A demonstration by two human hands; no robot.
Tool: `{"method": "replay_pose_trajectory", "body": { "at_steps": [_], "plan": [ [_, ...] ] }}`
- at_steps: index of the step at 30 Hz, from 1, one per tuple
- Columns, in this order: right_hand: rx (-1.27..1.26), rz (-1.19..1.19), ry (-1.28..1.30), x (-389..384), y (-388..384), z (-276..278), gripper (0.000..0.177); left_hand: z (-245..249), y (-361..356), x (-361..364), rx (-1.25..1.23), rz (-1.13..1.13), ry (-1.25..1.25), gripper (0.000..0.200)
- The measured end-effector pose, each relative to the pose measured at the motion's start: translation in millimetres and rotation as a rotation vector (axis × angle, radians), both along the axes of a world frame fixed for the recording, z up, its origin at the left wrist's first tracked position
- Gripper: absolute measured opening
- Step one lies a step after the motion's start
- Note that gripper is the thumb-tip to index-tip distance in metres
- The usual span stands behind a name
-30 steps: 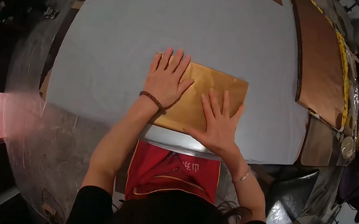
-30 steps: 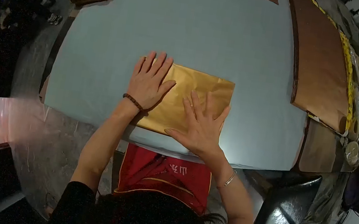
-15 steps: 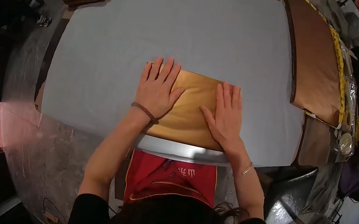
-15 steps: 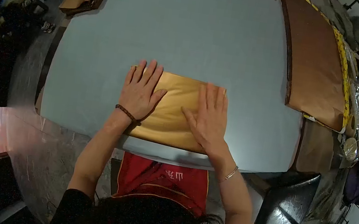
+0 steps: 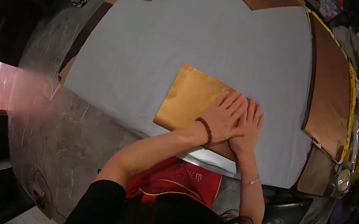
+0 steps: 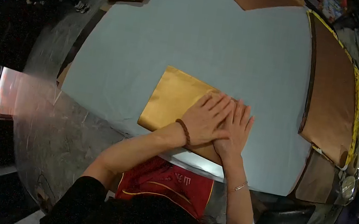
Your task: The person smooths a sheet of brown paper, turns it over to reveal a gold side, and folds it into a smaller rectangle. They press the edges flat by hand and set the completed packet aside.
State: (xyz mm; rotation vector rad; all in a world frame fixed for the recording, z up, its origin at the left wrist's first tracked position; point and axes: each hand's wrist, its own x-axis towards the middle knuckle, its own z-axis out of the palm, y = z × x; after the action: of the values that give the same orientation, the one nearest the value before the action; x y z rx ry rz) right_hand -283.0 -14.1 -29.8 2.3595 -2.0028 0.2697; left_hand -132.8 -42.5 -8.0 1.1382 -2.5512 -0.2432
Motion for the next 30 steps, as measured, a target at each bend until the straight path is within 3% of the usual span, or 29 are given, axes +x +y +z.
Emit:
{"method": "replay_pose_trajectory", "body": {
  "at_steps": [3, 10, 15, 18, 20, 22, 30],
  "plan": [
    [-0.054, 0.041, 0.011, -2, -1, -2, 0.073, -12, 2, 2, 0.085, 0.033, 0.093, 0.078],
    [-0.032, -0.005, -0.051, 6, 1, 11, 0.080, -9, -45, 121, 0.007, 0.287, -0.136, 0.072],
    [-0.064, 0.004, -0.069, 6, 1, 11, 0.078, -1, -39, 120, -0.033, 0.335, -0.230, 0.069],
    [-0.088, 0.014, -0.049, 4, 0, 7, 0.078, 16, -3, 83, -0.102, 0.277, -0.132, 0.071],
    [-0.093, 0.019, -0.029, 0, 0, 0, 0.078, 3, 48, 47, -0.085, 0.036, 0.016, 0.076],
    [-0.069, -0.008, -0.054, 4, -2, 1, 0.078, 8, 92, 30, 0.148, -0.148, 0.126, 0.079],
    [-0.054, -0.001, -0.061, 5, -1, 6, 0.078, -8, 100, 101, 0.126, 0.011, -0.026, 0.082]
  ]
}}
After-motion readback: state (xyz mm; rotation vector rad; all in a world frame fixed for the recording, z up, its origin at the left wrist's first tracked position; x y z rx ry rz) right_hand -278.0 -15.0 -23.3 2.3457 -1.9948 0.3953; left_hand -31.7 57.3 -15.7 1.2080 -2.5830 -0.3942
